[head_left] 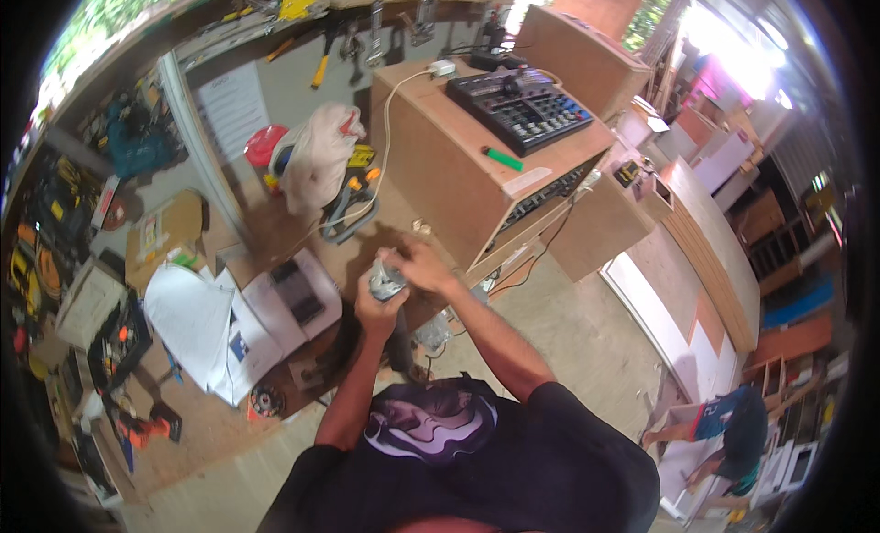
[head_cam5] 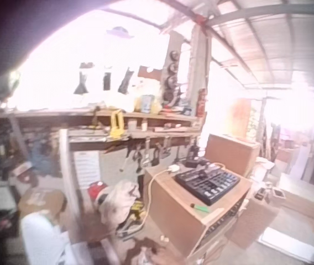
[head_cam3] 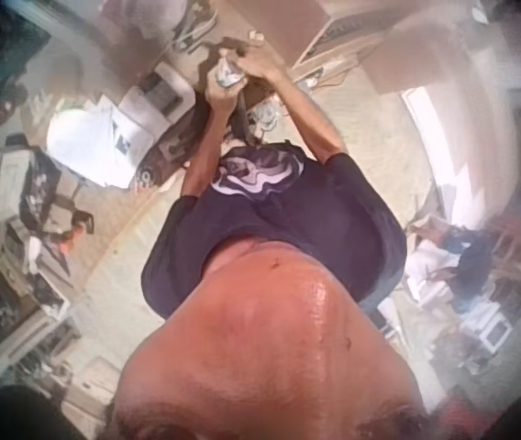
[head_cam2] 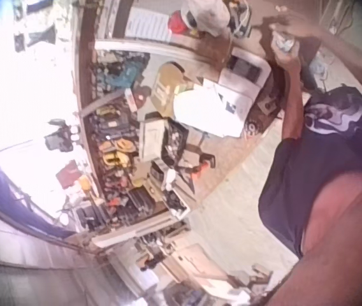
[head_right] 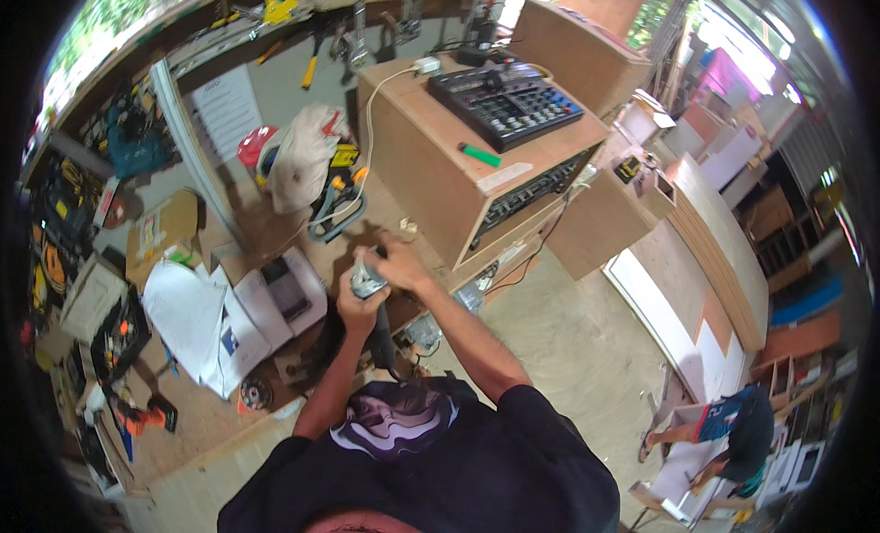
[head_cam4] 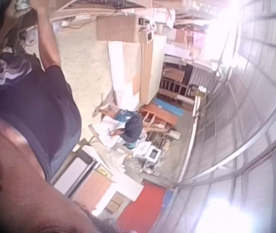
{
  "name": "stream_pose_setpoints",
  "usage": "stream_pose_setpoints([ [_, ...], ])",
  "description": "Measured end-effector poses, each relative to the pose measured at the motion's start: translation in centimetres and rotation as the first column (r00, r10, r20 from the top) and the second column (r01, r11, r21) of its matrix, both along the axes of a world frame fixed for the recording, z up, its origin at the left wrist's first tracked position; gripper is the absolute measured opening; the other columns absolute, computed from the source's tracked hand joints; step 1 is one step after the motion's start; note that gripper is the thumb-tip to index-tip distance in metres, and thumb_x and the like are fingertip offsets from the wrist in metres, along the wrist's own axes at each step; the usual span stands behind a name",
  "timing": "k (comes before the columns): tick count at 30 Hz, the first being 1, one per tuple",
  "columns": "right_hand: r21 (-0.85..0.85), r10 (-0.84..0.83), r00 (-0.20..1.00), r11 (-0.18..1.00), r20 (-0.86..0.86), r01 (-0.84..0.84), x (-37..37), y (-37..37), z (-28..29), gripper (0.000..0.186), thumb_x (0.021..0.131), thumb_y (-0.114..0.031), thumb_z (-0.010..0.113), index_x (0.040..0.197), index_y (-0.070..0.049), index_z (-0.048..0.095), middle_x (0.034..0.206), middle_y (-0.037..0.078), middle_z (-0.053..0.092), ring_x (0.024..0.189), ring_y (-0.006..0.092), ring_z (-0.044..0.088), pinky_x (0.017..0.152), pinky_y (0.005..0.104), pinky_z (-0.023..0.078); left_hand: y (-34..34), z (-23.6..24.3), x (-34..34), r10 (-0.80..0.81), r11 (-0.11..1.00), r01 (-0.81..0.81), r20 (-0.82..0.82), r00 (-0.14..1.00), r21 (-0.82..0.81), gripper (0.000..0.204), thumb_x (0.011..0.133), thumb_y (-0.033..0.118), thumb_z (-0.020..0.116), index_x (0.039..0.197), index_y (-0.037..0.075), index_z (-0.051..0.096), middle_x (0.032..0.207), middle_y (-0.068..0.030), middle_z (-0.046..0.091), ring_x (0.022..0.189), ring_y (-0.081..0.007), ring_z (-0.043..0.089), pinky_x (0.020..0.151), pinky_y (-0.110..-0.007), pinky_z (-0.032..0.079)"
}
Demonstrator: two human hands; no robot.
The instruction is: The person removes a riving knife from a table saw and then handles an angle grinder at a workbench.
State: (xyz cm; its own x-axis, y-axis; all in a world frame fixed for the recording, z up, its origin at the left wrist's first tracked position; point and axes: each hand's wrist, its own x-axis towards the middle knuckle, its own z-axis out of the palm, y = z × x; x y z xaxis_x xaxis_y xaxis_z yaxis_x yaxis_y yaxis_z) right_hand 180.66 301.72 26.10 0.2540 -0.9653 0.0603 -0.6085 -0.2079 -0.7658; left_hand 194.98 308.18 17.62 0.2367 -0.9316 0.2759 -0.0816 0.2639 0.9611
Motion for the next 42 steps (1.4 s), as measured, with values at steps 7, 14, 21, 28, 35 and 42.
stream_pose_setpoints([
  [7,0.344,-0.14,0.975,0.919,-0.172,0.193,-0.7,-3.9,-8.1,0.091,0.102,-0.078,0.042,0.126,0.005,0.07,0.115,0.025,0.075,0.105,0.0374,0.072,0.095,0.0494,0.056,0.1,0.9,-1.1,0.133,0.988,-0.148,0.227,0.965,0.052,0.078,0.07,0.028,0.094,0.139,0.01,0.062,0.122,-0.0142,0.074,0.11,-0.0321,0.074,0.095,-0.043,0.059],
  [14,0.11,-0.6,0.798,0.791,-0.053,0.602,3.6,-4.5,-10.0,0.072,0.106,-0.058,0.043,0.135,0.003,0.066,0.128,0.034,0.069,0.125,0.047,0.064,0.104,0.0534,0.048,-0.6,-1.0,-0.6,0.148,0.979,-0.184,0.318,0.936,0.084,0.082,0.071,0.034,0.091,0.142,0.012,0.055,0.136,-0.0152,0.067,0.118,-0.0406,0.069,0.095,-0.049,0.058],
  [21,-0.154,-0.297,0.95,0.947,-0.098,0.281,4.9,-1.5,-8.1,0.049,0.11,-0.039,0.044,0.129,0.003,0.06,0.119,0.035,0.067,0.11,0.0564,0.061,0.098,0.0582,0.046,-0.7,-1.1,0.7,0.047,0.967,-0.107,0.252,0.967,0.23,0.08,0.077,0.037,0.088,0.143,0.011,0.051,0.144,-0.0156,0.063,0.126,-0.04,0.065,0.099,-0.053,0.055],
  [28,-0.58,0.216,0.932,0.735,-0.29,-0.351,2.2,-0.5,-3.5,0.034,0.108,-0.027,0.053,0.123,0.001,0.064,0.12,0.025,0.07,0.109,0.0469,0.064,0.097,0.0512,0.05,-1.3,-2.2,0.7,0.014,0.954,-0.076,0.213,0.977,0.29,0.071,0.077,0.036,0.087,0.136,0.009,0.059,0.134,-0.0187,0.069,0.126,-0.0389,0.066,0.099,-0.05,0.055],
  [35,0.072,-0.289,0.876,0.937,-0.387,0.341,-3.1,-5.1,-5.3,0.072,0.103,-0.064,0.049,0.107,0.001,0.078,0.108,0.034,0.073,0.112,0.0547,0.067,0.098,0.0594,0.053,-2.0,-3.3,1.5,0.029,0.983,-0.058,0.163,0.986,0.173,0.078,0.069,0.029,0.093,0.138,0.012,0.062,0.126,-0.0136,0.072,0.118,-0.0325,0.071,0.102,-0.045,0.055],
  [42,-0.073,-0.109,0.923,0.993,-0.368,0.088,1.6,-1.5,-0.5,0.082,0.111,-0.063,0.031,0.103,0.003,0.079,0.105,0.035,0.073,0.107,0.0538,0.069,0.094,0.0606,0.054,-1.6,-0.7,1.6,-0.026,0.942,-0.023,0.14,0.99,0.336,0.079,0.072,0.033,0.096,0.14,0.013,0.062,0.125,-0.0118,0.076,0.115,-0.0276,0.074,0.101,-0.04,0.057],
])
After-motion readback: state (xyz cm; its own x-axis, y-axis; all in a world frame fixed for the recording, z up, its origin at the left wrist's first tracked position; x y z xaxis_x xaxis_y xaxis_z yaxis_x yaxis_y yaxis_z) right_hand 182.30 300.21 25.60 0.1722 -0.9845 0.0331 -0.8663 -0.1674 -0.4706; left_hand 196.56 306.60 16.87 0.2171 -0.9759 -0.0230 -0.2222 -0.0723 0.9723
